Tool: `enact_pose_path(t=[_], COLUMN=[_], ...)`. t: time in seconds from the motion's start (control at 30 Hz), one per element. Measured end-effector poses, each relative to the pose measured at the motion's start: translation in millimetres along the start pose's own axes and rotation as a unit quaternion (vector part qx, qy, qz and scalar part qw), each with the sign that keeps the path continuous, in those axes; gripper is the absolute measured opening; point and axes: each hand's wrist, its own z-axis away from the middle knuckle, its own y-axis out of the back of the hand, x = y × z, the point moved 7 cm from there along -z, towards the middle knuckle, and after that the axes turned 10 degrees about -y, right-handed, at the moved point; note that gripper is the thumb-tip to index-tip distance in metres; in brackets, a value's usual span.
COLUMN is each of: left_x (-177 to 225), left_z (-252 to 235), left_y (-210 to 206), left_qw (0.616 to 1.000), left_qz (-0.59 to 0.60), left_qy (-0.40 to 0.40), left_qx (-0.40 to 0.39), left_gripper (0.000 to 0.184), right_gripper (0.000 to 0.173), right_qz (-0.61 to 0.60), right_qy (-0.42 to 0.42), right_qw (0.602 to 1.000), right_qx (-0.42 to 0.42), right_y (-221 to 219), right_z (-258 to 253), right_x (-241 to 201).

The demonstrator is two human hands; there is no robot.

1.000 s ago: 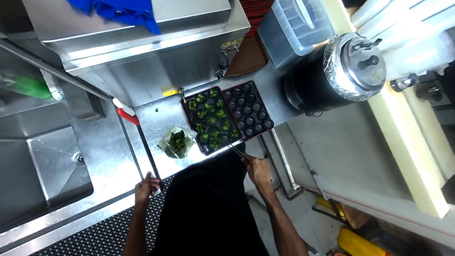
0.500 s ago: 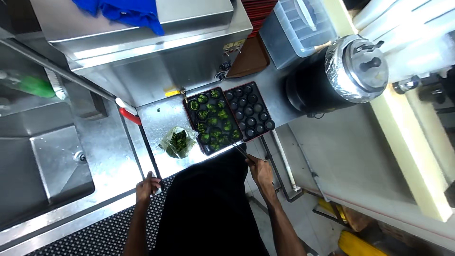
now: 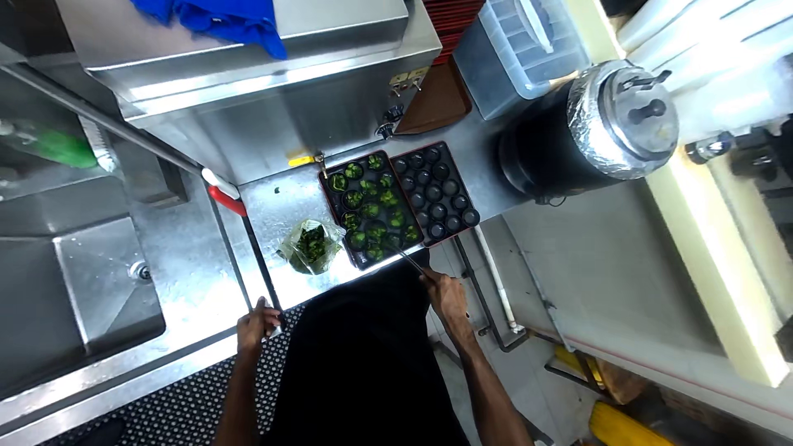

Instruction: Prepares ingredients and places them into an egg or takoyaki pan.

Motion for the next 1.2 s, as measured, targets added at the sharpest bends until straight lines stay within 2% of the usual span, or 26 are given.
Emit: enact_pose_path(t=[0.17,0.33,0.5,0.7,1.03,1.2], left_x=[0,1,0,1,1,2], left_z=[-1,0,1,0,0,1], left_y=[-1,-1,-1,0,0,-1], left_qw=[1.0,1.0,1.0,1.0,1.0,1.0], left_qz=[0.01,0.007,0.018,0.013,0.006,-0.001], left_qy=[-0.006,-0.001,-0.005,-0.004,0.003,-0.004], left_qx=[-0.008,-0.004,-0.005,-0.001,0.0,-0.006], left_gripper=[0.063,0.062,0.062,0.062,0.063,0.063], right_gripper=[0.033,0.034,0.036,0.036,0.032,0.034], right_qz=[-0.023,0.01,-0.022,-0.003,-0.015,-0.026], right_qy=[0.007,-0.024,0.001,0.002,-0.007,-0.01], right_qw=[1.0,1.0,1.0,1.0,1.0,1.0], right_qx=[0.009,0.01,0.005,-0.014,0.011,-0.002], right_y=[9,13,13,-3,11,8], right_z=[2,6,8,2,8,8], right_x=[12,22,15,2,17,18])
